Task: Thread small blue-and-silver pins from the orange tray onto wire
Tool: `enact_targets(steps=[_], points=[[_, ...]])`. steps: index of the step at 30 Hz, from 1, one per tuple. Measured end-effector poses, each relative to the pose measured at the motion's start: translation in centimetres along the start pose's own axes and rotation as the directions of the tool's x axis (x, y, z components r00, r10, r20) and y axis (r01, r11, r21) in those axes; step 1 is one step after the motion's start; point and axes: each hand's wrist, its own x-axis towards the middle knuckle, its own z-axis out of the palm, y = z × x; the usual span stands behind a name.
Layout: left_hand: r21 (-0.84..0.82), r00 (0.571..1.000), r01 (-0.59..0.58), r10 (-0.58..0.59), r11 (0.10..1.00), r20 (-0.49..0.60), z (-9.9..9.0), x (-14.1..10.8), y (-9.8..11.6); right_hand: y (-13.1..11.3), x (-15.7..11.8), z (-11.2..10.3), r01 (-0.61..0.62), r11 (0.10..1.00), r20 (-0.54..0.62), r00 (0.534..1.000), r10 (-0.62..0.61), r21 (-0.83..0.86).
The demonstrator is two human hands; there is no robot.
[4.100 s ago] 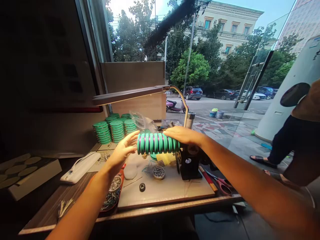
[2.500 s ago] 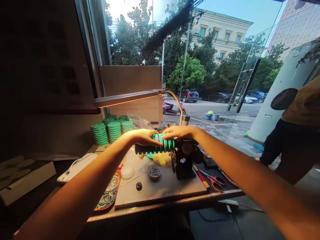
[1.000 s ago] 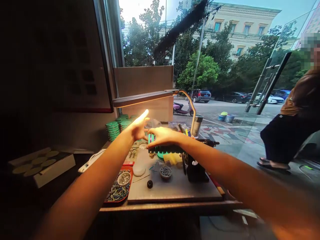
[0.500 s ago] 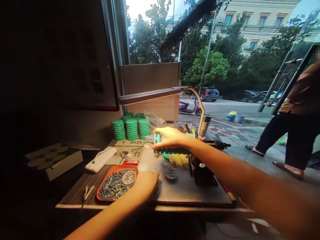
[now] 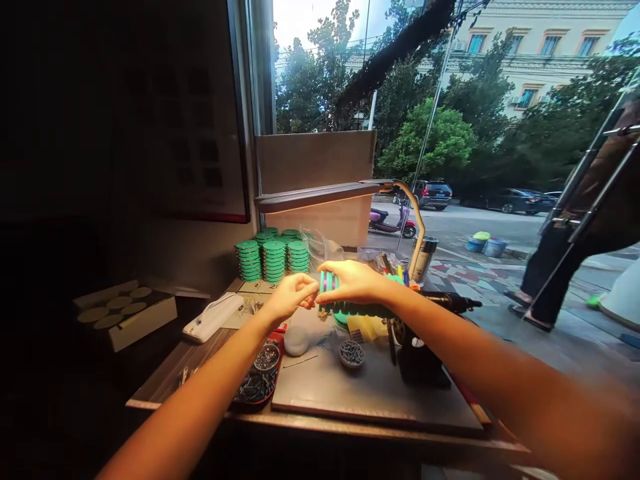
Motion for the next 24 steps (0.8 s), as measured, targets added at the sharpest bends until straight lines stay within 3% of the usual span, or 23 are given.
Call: enact_targets(steps=[5,9,14,18,24], points=[[0.023,0.984,-0.138,0.14,0.99,-0.109,-0.4,0.1,0.5,-0.3,-0.1,-0.2,-0.008,1.0,-0.005,1.0,0.008,0.008],[0.086,0.933,-0.203,0.22,0.975,-0.286,-1.4,1.0,1.4,-0.4,-0.2,-0.2,-0.011,1.0,-0.011,1.0,0.011,0.005],[0.205,0.935,-0.213,0.26,0.955,-0.242,-1.0,1.8,1.8,-0.3,-0.3,-0.1,0.005,1.0,-0.013,1.0,-0.005,0.005],[0.274,0.9,-0.217,0.301,0.937,-0.317,-0.3,1.7,2.2,-0.3,-0.4,0.0,0.006,1.0,-0.027,1.0,-0.006,-0.002],[0.367,0.901,-0.149,0.279,0.918,-0.333,0.3,1.4,1.7,-0.3,-0.5,0.2,0.002,1.0,-0.04,0.999,-0.002,-0.007]])
